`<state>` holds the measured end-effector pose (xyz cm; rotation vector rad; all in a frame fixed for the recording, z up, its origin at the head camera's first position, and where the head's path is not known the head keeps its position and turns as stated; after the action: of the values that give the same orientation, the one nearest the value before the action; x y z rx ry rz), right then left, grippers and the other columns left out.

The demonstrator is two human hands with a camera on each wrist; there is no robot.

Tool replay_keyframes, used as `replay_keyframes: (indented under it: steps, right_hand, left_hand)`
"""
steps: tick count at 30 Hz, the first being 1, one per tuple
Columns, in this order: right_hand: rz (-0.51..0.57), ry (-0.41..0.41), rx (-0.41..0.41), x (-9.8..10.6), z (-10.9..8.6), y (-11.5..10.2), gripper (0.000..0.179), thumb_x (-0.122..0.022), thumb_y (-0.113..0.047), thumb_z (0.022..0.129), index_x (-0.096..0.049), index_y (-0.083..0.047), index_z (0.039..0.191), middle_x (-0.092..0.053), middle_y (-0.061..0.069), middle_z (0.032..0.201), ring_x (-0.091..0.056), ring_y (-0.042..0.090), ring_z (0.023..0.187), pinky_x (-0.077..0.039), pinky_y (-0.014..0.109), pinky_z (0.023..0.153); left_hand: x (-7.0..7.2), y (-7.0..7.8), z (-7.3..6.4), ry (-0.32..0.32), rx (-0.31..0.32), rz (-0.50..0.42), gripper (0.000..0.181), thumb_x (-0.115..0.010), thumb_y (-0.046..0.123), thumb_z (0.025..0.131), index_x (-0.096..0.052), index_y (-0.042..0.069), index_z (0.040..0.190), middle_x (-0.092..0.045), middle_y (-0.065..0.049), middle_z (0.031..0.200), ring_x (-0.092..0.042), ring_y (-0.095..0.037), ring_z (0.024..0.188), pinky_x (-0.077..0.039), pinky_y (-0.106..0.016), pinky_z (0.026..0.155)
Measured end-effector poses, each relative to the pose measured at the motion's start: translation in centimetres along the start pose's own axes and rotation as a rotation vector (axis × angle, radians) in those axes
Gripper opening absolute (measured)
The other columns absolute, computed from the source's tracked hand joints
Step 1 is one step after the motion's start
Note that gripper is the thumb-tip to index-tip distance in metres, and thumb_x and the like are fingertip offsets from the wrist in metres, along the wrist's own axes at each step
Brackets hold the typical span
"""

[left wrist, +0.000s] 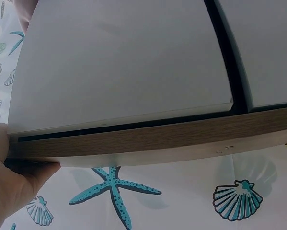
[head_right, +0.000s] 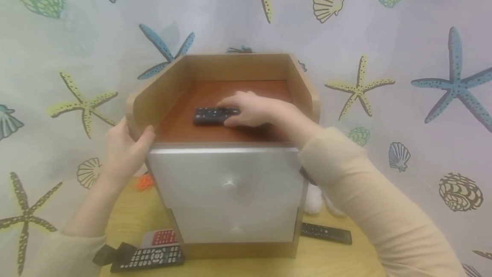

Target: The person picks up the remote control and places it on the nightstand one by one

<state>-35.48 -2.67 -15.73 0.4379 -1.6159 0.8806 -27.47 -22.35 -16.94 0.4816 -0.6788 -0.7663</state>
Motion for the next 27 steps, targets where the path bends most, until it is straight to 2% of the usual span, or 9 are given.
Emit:
replay_keyframes:
  steps: [7,13,21,27]
  right_hand:
    - [0.017,0.021,0.011,0.1,0.4,0.0,0.048,-0.058,-0.021,0.093,-0.045,-0.015,0.139,-0.044,0.015,0.137,-0.036,0.031,0.131,-0.029,0.047,0.11]
    - [0.079,0.068,0.038,0.9,0.2,-0.6,0.05,-0.059,-0.019,0.092,-0.043,-0.009,0.139,-0.05,0.015,0.132,-0.046,0.03,0.124,-0.036,0.042,0.107]
    - [0.147,0.172,0.116,2.4,-1.6,-2.1,0.051,-0.064,-0.018,0.089,-0.046,-0.007,0.136,-0.053,0.016,0.129,-0.05,0.028,0.121,-0.042,0.04,0.103]
    - [0.202,0.268,0.171,3.2,-4.2,-2.6,0.043,-0.06,-0.013,0.091,-0.049,-0.006,0.132,-0.055,0.012,0.127,-0.051,0.025,0.12,-0.043,0.042,0.102]
  left_hand:
    - [0.0,0.1,0.0,-0.001,-0.001,0.005,0.029,-0.052,0.003,0.087,-0.055,-0.01,0.113,-0.064,-0.028,0.11,-0.066,-0.04,0.096,-0.054,-0.051,0.079]
    - [0.0,0.1,-0.1,-0.004,-0.001,-0.003,0.03,-0.052,0.003,0.087,-0.055,-0.01,0.114,-0.064,-0.028,0.111,-0.065,-0.04,0.097,-0.053,-0.051,0.08]
    - [0.0,-0.1,0.0,-0.004,0.005,-0.004,0.03,-0.053,0.003,0.087,-0.055,-0.009,0.114,-0.064,-0.027,0.113,-0.065,-0.04,0.099,-0.053,-0.051,0.081]
    - [0.0,0.0,-0.1,-0.011,0.004,-0.009,0.03,-0.052,0.003,0.087,-0.055,-0.009,0.115,-0.064,-0.026,0.113,-0.065,-0.039,0.098,-0.053,-0.051,0.081]
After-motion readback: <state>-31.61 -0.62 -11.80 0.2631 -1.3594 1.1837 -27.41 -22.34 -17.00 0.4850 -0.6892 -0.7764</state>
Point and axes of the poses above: each hand's wrist, its own z-axis towards the middle knuckle, its own x-axis out of the back of the hand, y = z × x, the point moved 10 cm from there along z, towards the middle knuckle
